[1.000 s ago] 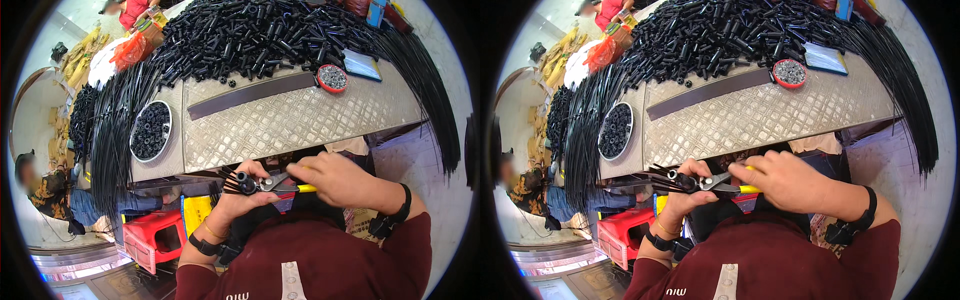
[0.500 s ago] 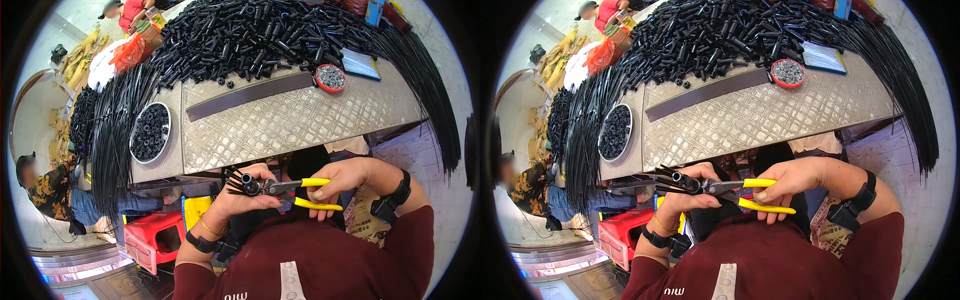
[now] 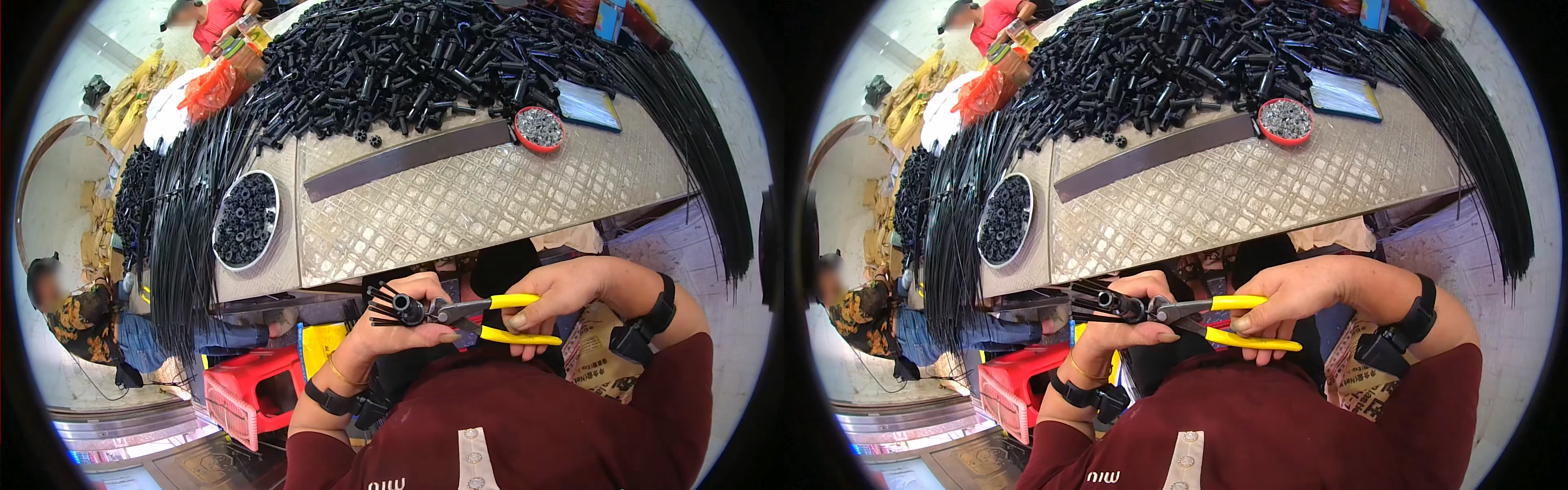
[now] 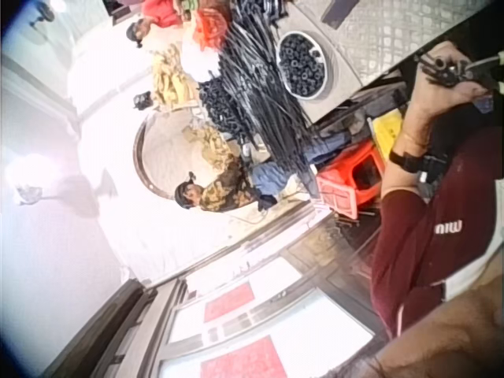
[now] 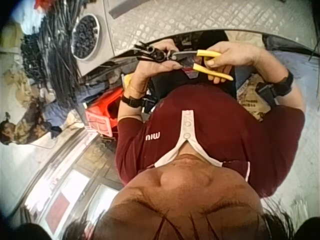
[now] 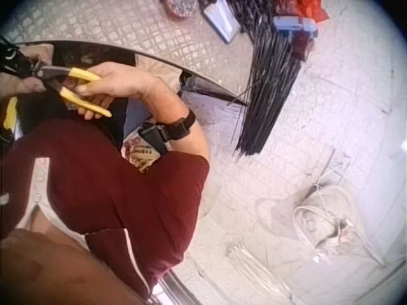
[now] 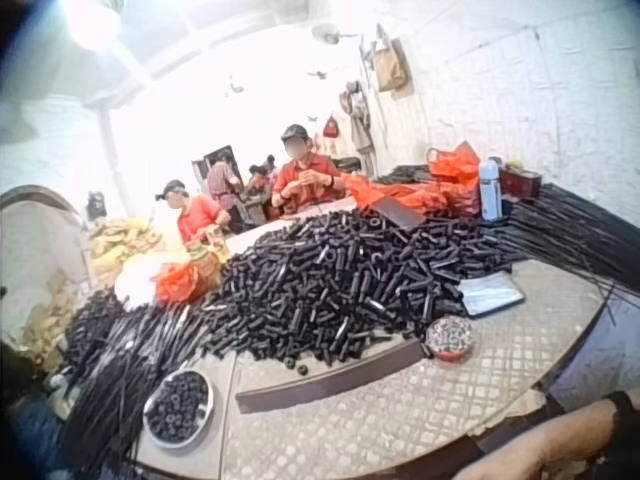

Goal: The person assembles components by inserting black rods into a plastic base and securing them with metal rings using yellow-handled pliers. They then align the rods on a metal guide and repeat the process to build a larger bundle.

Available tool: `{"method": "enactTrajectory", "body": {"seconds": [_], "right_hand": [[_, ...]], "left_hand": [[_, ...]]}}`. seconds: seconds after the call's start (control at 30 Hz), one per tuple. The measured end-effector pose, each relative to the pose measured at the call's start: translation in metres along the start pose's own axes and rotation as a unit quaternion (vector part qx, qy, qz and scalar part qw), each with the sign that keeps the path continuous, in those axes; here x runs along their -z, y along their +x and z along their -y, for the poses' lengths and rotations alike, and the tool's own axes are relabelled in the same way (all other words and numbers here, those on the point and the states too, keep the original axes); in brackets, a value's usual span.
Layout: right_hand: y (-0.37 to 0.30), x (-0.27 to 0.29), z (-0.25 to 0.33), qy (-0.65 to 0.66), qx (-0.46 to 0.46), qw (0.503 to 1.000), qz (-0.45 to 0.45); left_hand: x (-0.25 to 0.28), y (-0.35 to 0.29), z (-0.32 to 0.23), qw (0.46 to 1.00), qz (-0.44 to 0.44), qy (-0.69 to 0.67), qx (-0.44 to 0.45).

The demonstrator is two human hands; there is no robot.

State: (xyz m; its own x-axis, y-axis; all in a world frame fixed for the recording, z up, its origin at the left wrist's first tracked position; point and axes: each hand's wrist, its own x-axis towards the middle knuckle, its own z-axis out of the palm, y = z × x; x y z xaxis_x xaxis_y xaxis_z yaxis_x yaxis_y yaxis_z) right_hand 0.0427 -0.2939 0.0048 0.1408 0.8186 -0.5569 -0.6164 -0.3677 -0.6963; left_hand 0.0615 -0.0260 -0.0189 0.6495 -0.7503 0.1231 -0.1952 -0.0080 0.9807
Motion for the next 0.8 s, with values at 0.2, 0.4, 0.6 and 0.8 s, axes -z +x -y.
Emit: {"method": "enactTrajectory", "body": {"seconds": [0.2, 0.4, 0.6, 0.8], "right_hand": [[0.003, 0.0, 0.0, 0.004, 0.005, 1.0, 0.009], [0.01, 0.001, -0.004, 0.002, 0.008, 1.0, 0.01], [0.027, 0.002, -0.021, -0.004, 0.083, 0.996, 0.016], [0.028, -0.01, -0.012, -0.07, 0.04, 0.995, -0.057]], "left_hand": [[0.001, -0.001, 0.001, 1.0, -0.006, 0.0, -0.01], [0.0, -0.005, 0.002, 1.0, -0.009, -0.019, 0.01], [0.001, -0.007, -0.007, 0.997, -0.036, -0.058, 0.02], [0.004, -0.009, -0.005, 0.996, -0.042, -0.078, 0.008]]}}
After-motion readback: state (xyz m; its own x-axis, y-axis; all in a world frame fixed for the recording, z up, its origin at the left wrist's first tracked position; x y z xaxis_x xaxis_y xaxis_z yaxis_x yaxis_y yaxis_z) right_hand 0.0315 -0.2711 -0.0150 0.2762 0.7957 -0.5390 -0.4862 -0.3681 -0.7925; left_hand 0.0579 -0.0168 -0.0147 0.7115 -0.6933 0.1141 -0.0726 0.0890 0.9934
